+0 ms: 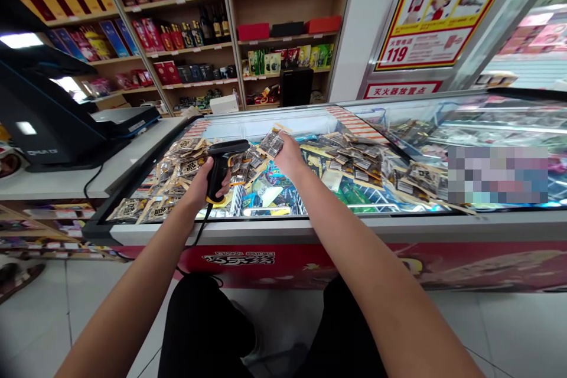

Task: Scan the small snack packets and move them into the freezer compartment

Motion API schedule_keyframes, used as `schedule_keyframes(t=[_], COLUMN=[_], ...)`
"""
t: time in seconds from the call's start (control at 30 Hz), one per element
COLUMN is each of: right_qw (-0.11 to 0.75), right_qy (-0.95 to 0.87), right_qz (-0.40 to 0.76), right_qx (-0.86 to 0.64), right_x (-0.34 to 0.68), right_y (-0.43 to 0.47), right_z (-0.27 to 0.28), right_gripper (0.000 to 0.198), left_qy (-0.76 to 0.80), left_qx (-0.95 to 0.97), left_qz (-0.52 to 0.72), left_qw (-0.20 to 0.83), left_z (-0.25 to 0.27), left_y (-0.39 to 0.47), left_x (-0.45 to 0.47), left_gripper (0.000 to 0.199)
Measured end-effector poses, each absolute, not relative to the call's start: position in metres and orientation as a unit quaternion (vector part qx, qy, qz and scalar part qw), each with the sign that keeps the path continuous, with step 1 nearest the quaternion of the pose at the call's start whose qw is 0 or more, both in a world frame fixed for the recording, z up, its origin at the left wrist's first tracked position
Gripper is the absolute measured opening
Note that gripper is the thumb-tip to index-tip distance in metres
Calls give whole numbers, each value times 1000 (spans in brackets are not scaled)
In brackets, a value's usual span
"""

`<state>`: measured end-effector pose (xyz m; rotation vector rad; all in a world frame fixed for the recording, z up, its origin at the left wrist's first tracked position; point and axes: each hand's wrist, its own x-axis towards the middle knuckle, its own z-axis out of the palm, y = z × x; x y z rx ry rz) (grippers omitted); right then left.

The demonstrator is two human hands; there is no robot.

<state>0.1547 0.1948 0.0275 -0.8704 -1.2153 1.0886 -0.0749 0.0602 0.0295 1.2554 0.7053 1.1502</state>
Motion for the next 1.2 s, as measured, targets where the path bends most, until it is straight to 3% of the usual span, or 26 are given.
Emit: schedule_keyframes(t=[0.23,0.47,0.67,0.83,1.03,1.2], right_qw=[616,583,588,579,566,534], right_qy=[-497,-547,-514,-521,-508,-560], right_qz=[507,457,484,472,407,330], right_qx=[-342,-390,-395,-413,-506,-541], right_x=[155,152,156,160,164,157], right_y=[178,177,175,174,179,193], right_z=[19,19,20,19,10,9], right_gripper=[35,47,36,41,49,37], left_qy=[318,311,306,301,284,286], left_qx=[600,603,589,569,520,434], left_qz=[406,394,409,422,566,653], left_qw=[611,620,626,638,573,551], left_z=[25,29,29,29,33,37], left_y=[56,53,53,54,58,61], left_x=[-74,-74,-74,-75,-76,-77], left_gripper=[60,61,61,60,58,56])
